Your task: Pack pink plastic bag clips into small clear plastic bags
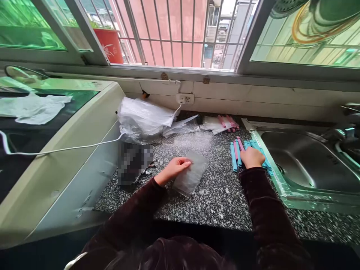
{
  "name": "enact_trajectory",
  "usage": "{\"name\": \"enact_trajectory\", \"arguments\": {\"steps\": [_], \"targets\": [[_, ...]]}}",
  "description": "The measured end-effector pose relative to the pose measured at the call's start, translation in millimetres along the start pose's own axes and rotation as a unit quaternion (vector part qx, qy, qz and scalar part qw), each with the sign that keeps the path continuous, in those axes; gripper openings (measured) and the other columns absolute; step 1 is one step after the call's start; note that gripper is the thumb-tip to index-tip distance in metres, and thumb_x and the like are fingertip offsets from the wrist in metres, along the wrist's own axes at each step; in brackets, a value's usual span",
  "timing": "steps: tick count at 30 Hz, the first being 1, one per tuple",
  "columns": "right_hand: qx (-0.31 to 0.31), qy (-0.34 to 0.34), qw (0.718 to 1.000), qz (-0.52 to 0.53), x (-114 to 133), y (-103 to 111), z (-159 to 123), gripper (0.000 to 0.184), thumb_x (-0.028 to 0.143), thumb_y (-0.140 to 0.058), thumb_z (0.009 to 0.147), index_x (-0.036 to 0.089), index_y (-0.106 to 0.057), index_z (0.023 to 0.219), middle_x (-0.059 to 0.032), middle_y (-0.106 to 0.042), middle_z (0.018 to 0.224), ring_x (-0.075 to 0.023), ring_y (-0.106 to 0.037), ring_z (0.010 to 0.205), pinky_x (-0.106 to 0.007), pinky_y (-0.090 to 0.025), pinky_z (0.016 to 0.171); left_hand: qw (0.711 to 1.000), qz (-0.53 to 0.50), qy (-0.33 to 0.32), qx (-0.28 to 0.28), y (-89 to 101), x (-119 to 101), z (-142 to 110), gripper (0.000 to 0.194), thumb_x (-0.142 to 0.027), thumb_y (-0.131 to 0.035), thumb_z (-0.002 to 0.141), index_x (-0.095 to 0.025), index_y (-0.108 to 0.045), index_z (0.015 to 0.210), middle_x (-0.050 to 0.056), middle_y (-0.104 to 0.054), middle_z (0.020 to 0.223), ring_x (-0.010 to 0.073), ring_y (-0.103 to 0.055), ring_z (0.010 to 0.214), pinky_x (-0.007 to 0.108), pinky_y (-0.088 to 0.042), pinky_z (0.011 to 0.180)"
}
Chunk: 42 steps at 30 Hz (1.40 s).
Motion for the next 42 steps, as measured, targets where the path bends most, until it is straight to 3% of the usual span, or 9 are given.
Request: {"name": "enact_trajectory", "arguments": {"steps": [3,7,10,14,19,30,36,42], "targets": [[0.032,-0.04,0.999,-0.013,-5.8,-1.9,-1.6,0.035,0.029,-0.046,0.079,0.005,-0.067,0.094,-0.0232,-0.063,0.086,-0.0333,-0.061,0.088,-0.038,-0.042,0.065,1.0,-0.011,-0.002,-0.015,0.8,-1.6,-1.3,0.022,-0.033,-0.065,0.066,-0.011,-0.062,0.064,-0.001,-0.057,0.055,0.0089,-0.048,0.053,0.021,-0.036,0.053],[-0.006,-0.066,0.998,0.001,-5.7,11.5,-6.7,0.035,0.034,-0.046,0.079,0.012,-0.066,0.097,-0.0192,-0.064,0.089,-0.0317,-0.061,0.088,-0.038,-0.043,0.068,0.999,-0.041,0.009,-0.007,-1.5,-1.7,-3.3,0.02,-0.031,-0.067,0.064,-0.011,-0.063,0.065,-0.001,-0.058,0.055,0.0088,-0.048,0.052,0.021,-0.037,0.054],[-0.042,-0.048,0.998,0.018,4.6,20.5,-14.6,0.034,0.037,-0.047,0.079,0.014,-0.066,0.095,-0.0159,-0.065,0.085,-0.0292,-0.061,0.083,-0.036,-0.042,0.066,0.997,-0.071,0.018,0.002,-2.8,1.2,-3.0,0.021,-0.031,-0.067,0.062,-0.01,-0.064,0.065,-0.002,-0.056,0.054,0.0074,-0.045,0.05,0.021,-0.035,0.054],[-0.099,0.03,0.993,0.052,32.9,30.7,-33.8,0.031,0.038,-0.047,0.079,0.016,-0.065,0.091,-0.0114,-0.066,0.079,-0.0248,-0.06,0.074,-0.03,-0.037,0.06,0.993,-0.117,0.025,-0.012,0.6,7.2,-0.4,0.025,-0.03,-0.069,0.059,-0.01,-0.067,0.072,-0.001,-0.057,0.057,0.0073,-0.044,0.052,0.021,-0.032,0.055],[-0.164,0.154,0.968,0.115,69.9,39.4,-66.3,0.027,0.039,-0.048,0.078,0.018,-0.063,0.079,-0.0056,-0.065,0.07,-0.0193,-0.056,0.065,-0.026,-0.03,0.055,0.984,-0.169,0.035,-0.035,6.3,10.9,2.5,0.023,-0.025,-0.069,0.054,-0.01,-0.07,0.071,0.0,-0.058,0.056,0.007,-0.042,0.052,0.021,-0.029,0.053],[-0.187,0.376,0.883,0.211,117.0,44.8,-135.8,0.025,0.036,-0.049,0.082,0.017,-0.063,0.072,-0.0007,-0.061,0.059,-0.0114,-0.053,0.054,-0.022,-0.033,0.054,0.988,-0.131,0.066,-0.057,14.2,16.3,3.8,0.023,-0.025,-0.065,0.058,-0.009,-0.068,0.074,-0.001,-0.056,0.056,0.0078,-0.043,0.051,0.021,-0.029,0.052],[-0.173,0.442,0.855,0.207,126.6,33.3,-151.7,0.021,0.031,-0.05,0.083,0.017,-0.062,0.074,-0.0015,-0.064,0.063,-0.0113,-0.055,0.056,-0.022,-0.035,0.055,0.992,-0.115,0.035,-0.035,10.5,11.6,4.3,0.019,-0.024,-0.061,0.055,-0.01,-0.063,0.068,-0.002,-0.053,0.056,0.0074,-0.042,0.051,0.021,-0.029,0.052],[-0.17,0.459,0.85,0.195,127.1,25.0,-152.0,0.019,0.03,-0.05,0.083,0.017,-0.062,0.074,-0.0013,-0.065,0.065,-0.0115,-0.057,0.057,-0.022,-0.035,0.055,0.994,-0.102,0.02,-0.037,12.3,8.7,3.6,0.016,-0.024,-0.061,0.055,-0.012,-0.057,0.064,-0.003,-0.049,0.056,0.0068,-0.039,0.052,0.02,-0.028,0.051]]}}
Point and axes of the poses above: each hand's wrist, its own z-axis towards the middle knuckle, its own y-axis out of the back of the hand, x = y × z, the point moved 9 cm from there along z, towards the middle knuckle
